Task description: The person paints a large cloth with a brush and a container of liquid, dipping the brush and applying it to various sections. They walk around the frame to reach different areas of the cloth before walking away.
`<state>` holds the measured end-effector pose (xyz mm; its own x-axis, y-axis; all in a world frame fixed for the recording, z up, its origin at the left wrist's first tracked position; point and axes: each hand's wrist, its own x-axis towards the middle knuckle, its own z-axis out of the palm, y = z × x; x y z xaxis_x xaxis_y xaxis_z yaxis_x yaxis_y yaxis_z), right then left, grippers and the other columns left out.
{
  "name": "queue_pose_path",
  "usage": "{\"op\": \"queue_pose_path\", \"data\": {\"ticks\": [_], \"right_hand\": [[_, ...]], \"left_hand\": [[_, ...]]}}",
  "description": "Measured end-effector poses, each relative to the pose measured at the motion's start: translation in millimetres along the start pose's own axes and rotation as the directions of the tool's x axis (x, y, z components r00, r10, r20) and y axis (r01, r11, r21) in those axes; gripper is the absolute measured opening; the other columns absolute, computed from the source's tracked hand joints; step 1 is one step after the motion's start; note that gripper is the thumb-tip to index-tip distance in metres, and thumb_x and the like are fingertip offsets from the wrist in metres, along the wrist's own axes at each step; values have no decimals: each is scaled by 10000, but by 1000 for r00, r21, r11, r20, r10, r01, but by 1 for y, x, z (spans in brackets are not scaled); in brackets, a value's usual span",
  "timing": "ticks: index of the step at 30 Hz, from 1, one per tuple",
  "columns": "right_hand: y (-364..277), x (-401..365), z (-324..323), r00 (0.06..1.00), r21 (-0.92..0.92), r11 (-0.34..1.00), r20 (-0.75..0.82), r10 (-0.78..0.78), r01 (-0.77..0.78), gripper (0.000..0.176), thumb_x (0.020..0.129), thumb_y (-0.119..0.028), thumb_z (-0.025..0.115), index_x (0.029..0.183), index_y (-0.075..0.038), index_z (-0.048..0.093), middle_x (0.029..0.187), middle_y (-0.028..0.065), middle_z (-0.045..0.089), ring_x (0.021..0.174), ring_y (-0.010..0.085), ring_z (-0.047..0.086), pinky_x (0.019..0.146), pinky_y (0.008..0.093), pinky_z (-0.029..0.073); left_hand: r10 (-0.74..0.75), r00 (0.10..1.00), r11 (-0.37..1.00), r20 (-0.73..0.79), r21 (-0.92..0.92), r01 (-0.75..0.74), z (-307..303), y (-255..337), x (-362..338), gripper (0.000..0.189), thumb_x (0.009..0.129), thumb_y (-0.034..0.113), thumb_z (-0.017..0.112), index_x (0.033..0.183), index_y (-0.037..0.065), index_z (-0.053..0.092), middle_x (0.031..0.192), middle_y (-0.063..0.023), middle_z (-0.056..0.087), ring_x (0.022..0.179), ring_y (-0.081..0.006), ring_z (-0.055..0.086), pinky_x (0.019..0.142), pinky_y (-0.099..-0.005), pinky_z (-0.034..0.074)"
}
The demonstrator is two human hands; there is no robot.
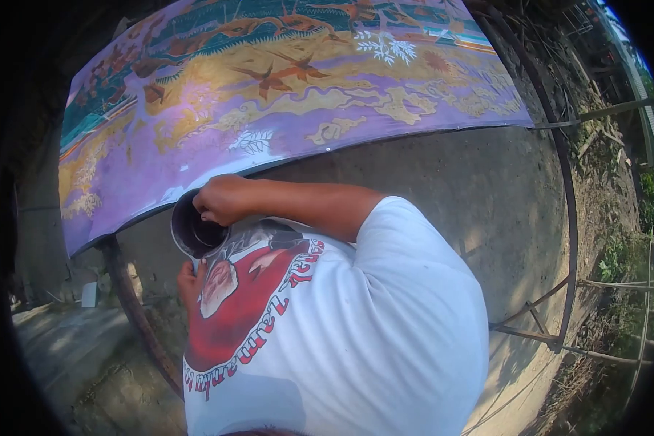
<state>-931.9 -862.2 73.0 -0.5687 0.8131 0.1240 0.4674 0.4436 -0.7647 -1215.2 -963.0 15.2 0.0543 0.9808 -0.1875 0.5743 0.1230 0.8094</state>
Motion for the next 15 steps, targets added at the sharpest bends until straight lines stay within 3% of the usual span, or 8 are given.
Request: {"op": "queue_pose_path", "data": {"ticks": [2,4,5,6,7,9,13,15], "right_hand": [[9,-1,23,995,-45,999,91,28,-24,153,869,-196,702,907,-48,711,809,196,702,808,411,675,723,474,525],[28,-7,24,997,149,986,27,72,-75,214,850,-195,692,971,-26,741,832,204,713,808,368,711,756,441,542],[24,-14,9,974,312,922,80,213,-227,229,885,-190,683,1005,-3,736,784,180,716,721,270,725,678,390,557],[28,-21,2,912,564,722,169,374,-400,227,955,-200,648,1030,-3,731,751,123,705,658,170,698,599,326,553],[34,-30,-9,892,664,616,188,410,-423,241,1012,-218,607,1087,-17,716,784,81,688,678,127,682,588,282,564],[50,-48,-27,852,787,471,127,508,-398,251,1024,-226,600,1133,-23,699,821,79,681,672,141,674,593,287,579],[105,-83,-61,715,824,434,-52,697,-364,247,1022,-213,597,1118,-7,692,809,91,668,652,150,662,561,293,572],[138,-97,-73,610,737,530,-204,766,-419,256,1042,-223,581,1152,-15,683,777,77,658,619,133,646,547,279,576]], "left_hand": [[9,1000,999,-15,32,-9,6,-6,4,415,943,226,735,692,56,451,612,29,420,618,-59,361,511,-301,310],[-9,999,998,-53,67,12,6,-6,-1,405,943,224,730,691,57,462,602,29,428,608,-57,365,509,-303,313],[-44,997,999,-66,18,46,10,4,-6,401,944,223,728,688,59,466,600,26,442,603,-57,373,508,-304,315],[-75,994,997,-77,-33,73,11,9,-9,398,944,221,725,685,61,470,597,23,456,597,-57,381,507,-306,317],[-101,990,995,-103,-36,98,11,2,-11,398,944,221,725,685,61,470,597,23,456,597,-57,381,507,-306,317],[-119,988,992,-103,-60,113,15,-12,-16,393,942,221,727,684,63,475,600,19,473,587,-63,396,507,-304,324],[-190,970,979,-148,-102,176,16,-8,-28,419,939,228,731,671,66,452,601,20,479,581,-69,397,507,-308,328],[-237,959,971,-156,-82,226,15,-12,-32,415,939,232,733,675,56,464,609,10,491,585,-79,405,511,-316,339]]}}
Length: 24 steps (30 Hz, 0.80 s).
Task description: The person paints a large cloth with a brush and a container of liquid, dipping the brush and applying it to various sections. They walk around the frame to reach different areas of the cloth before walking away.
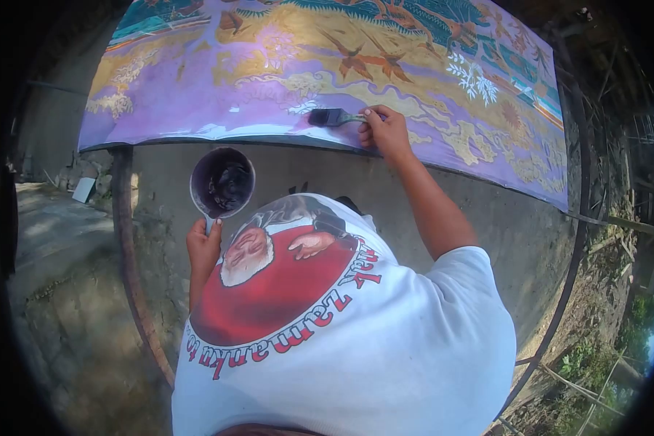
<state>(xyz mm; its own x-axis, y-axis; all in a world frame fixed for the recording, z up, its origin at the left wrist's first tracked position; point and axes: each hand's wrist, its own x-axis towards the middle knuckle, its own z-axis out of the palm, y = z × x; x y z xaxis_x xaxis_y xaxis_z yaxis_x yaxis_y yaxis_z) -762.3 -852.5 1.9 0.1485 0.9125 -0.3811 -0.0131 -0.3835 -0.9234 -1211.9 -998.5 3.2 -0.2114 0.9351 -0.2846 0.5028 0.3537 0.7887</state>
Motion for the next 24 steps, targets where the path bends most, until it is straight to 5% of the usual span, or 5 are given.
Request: {"op": "queue_pose_path", "data": {"ticks": [4,10,15,20,24], "right_hand": [[8,28,14,996,70,997,-83,-27,33,240,1012,-179,581,1086,21,692,756,109,655,584,163,635,511,303,550],[-11,24,72,953,-10,1000,303,-6,9,254,1009,-178,583,1109,36,678,762,118,663,584,173,649,509,312,562],[-9,50,10,1000,19,1000,-25,-18,19,272,1008,-192,575,1119,37,671,781,127,674,590,186,659,519,315,570],[-13,65,125,971,159,985,238,30,-70,289,1007,-209,586,1118,49,650,801,156,680,617,218,674,532,340,582],[-36,75,181,885,77,995,465,16,-58,259,1006,-200,601,1065,47,653,784,152,683,608,222,681,521,347,582]], "left_hand": [[-16,999,1000,-46,12,17,2,-11,0,410,940,235,731,681,45,477,616,-4,501,587,-91,410,517,-327,347],[23,999,999,-45,26,-22,5,-11,0,405,943,232,728,682,40,486,616,-10,508,593,-96,419,524,-328,360],[-46,995,998,-83,-54,42,8,-5,-15,391,941,232,729,691,37,501,581,13,486,571,-74,399,502,-319,344],[-24,996,1000,-91,2,25,7,-5,-19,375,936,231,729,699,33,516,578,11,488,561,-72,399,495,-322,339],[-2,997,998,-83,64,7,0,-4,-17,366,928,229,731,702,31,523,573,-1,483,554,-81,407,496,-327,343]]}}
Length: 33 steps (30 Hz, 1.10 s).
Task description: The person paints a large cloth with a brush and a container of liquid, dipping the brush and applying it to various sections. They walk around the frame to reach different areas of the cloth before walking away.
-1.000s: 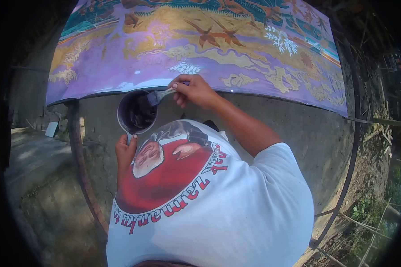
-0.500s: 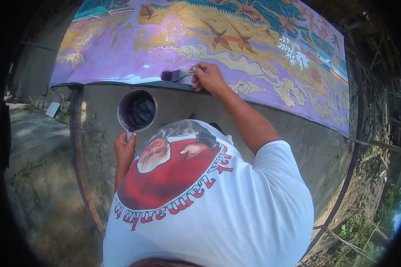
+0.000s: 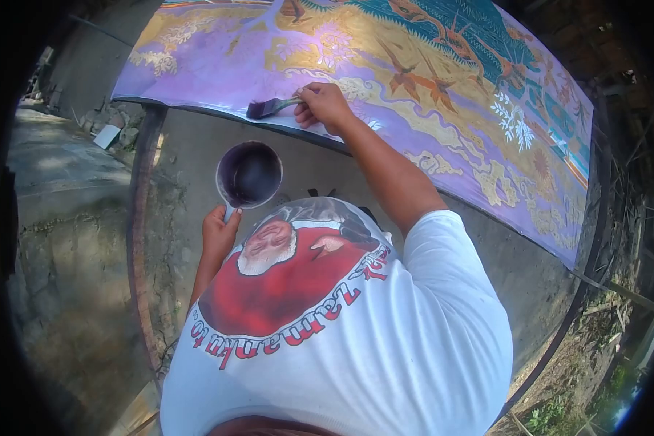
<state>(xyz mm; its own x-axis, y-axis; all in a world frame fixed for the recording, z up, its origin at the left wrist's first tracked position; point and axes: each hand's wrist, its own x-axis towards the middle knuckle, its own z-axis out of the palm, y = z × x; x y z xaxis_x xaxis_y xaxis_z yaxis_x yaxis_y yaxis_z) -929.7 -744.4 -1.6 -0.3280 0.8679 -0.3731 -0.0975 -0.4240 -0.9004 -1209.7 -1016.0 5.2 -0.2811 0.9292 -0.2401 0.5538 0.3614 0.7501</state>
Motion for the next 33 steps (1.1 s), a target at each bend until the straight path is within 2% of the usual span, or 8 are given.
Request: {"op": "queue_pose_path", "data": {"ticks": [3,6,16,18,21,29,32,33], "right_hand": [[-23,-9,-18,993,-217,976,110,53,-29,252,1008,-224,605,1059,7,694,750,92,677,569,161,662,495,289,559],[-11,-5,-37,996,-156,987,83,36,-23,274,994,-226,606,1044,30,688,746,119,682,563,181,664,497,306,562],[-33,81,135,975,-154,967,123,-186,204,259,995,-181,596,1059,58,671,770,134,692,589,204,682,513,333,589],[-53,83,142,964,-368,896,184,-191,248,259,987,-182,593,1023,59,681,731,125,685,570,197,676,511,323,585],[-81,57,100,960,-605,755,257,-115,252,298,955,-172,586,1015,100,691,739,149,712,578,209,699,518,325,591],[-99,-51,-77,995,-784,620,40,96,-28,242,903,-185,631,841,33,715,587,64,621,482,137,605,441,295,490],[-116,-83,-62,997,-805,593,-22,-69,23,221,895,-181,643,830,15,721,568,50,606,471,120,580,435,285,450],[-110,-87,-54,990,-742,657,68,-124,133,216,918,-185,642,870,11,719,574,35,594,448,101,541,418,268,415]], "left_hand": [[8,999,1000,-45,-8,-8,-5,-5,-2,371,922,233,734,699,31,517,576,-13,484,556,-89,416,500,-332,352],[-46,997,998,-63,-47,43,-5,-13,-6,360,919,235,735,705,27,534,578,-22,496,561,-93,432,507,-339,364],[-51,998,999,-24,8,51,-12,-12,-5,287,927,233,726,766,21,618,622,-15,574,581,-91,496,537,-315,402],[-9,998,999,-57,34,11,-12,-15,-4,288,927,232,726,765,20,617,624,-16,577,583,-85,496,533,-312,397],[-30,995,998,-94,-66,24,-11,-18,-9,332,911,262,742,742,14,598,586,-43,530,551,-109,446,505,-345,368],[-31,998,994,-60,-103,25,-16,-11,-10,323,917,247,735,748,14,590,593,-33,527,562,-96,442,510,-336,369],[15,1000,998,-13,-56,-16,-18,-6,-1,324,913,258,733,756,12,591,599,-47,540,563,-108,460,518,-343,383],[43,999,999,12,-30,-42,-17,-4,2,325,911,263,732,760,11,593,603,-56,549,565,-114,471,523,-347,391]]}}
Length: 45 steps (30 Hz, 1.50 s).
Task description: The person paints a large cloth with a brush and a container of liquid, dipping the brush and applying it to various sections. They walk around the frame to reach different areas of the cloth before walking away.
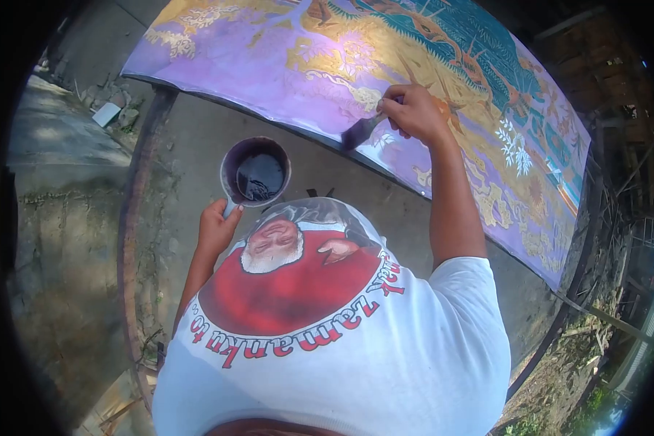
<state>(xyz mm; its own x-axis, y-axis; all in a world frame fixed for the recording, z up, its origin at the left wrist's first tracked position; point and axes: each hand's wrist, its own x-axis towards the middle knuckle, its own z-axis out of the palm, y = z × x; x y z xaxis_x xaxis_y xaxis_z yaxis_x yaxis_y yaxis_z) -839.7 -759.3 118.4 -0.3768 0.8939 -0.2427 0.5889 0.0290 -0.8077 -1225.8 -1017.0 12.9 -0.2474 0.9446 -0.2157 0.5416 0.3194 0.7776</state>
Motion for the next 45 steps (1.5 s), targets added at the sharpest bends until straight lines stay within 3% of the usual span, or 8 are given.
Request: {"op": "queue_pose_path", "data": {"ticks": [5,8,10,12,17,24,39,45], "right_hand": [[-35,-14,112,836,41,864,235,-496,501,176,922,-142,666,1022,-6,717,779,124,709,712,224,677,652,375,508],[-32,-26,138,883,-228,885,348,-315,405,190,901,-146,678,1024,-6,715,872,197,722,798,360,701,757,425,523],[-6,-28,139,884,-25,906,228,-407,423,196,928,-168,684,1034,-7,715,848,159,729,744,291,707,695,402,537],[9,-30,114,959,371,928,274,-76,-32,232,1009,-222,640,1075,-14,718,770,44,665,634,105,641,548,268,527],[56,-30,58,997,602,798,-67,31,16,241,1020,-223,622,1113,-21,715,751,33,644,605,96,622,541,247,525],[156,-94,-49,957,307,910,20,288,-280,238,1027,-205,603,1114,-13,715,706,31,630,558,102,605,492,258,504],[177,-75,-52,944,285,931,-170,284,-229,235,1003,-195,623,1070,11,715,758,82,671,565,138,637,488,276,535],[150,-16,38,939,770,617,-70,337,-164,239,981,-196,620,1055,25,674,763,107,676,559,168,652,485,304,559]], "left_hand": [[91,992,994,83,53,-96,9,27,10,324,908,269,728,765,12,593,612,-72,568,568,-122,491,527,-349,399],[103,989,993,104,53,-109,18,41,13,325,910,266,728,762,13,586,609,-64,563,568,-119,487,525,-343,396],[101,989,991,112,73,-110,24,45,13,327,911,265,729,760,14,584,608,-58,559,569,-115,483,525,-339,393],[83,994,996,77,16,-84,32,43,13,335,916,257,732,745,18,571,592,-36,528,562,-105,454,513,-337,374],[36,996,999,87,36,-39,35,36,8,352,929,248,729,722,30,547,573,-10,483,551,-87,407,494,-335,337],[-1,1000,1000,30,0,1,32,17,5,384,940,246,727,690,52,509,574,13,463,550,-75,383,486,-322,315],[-10,1000,1000,14,-2,10,34,18,2,383,941,227,724,688,39,505,610,2,495,588,-86,417,520,-323,345],[-79,997,997,7,12,78,32,18,-7,350,941,230,725,705,42,546,584,14,491,552,-70,402,490,-314,323]]}}
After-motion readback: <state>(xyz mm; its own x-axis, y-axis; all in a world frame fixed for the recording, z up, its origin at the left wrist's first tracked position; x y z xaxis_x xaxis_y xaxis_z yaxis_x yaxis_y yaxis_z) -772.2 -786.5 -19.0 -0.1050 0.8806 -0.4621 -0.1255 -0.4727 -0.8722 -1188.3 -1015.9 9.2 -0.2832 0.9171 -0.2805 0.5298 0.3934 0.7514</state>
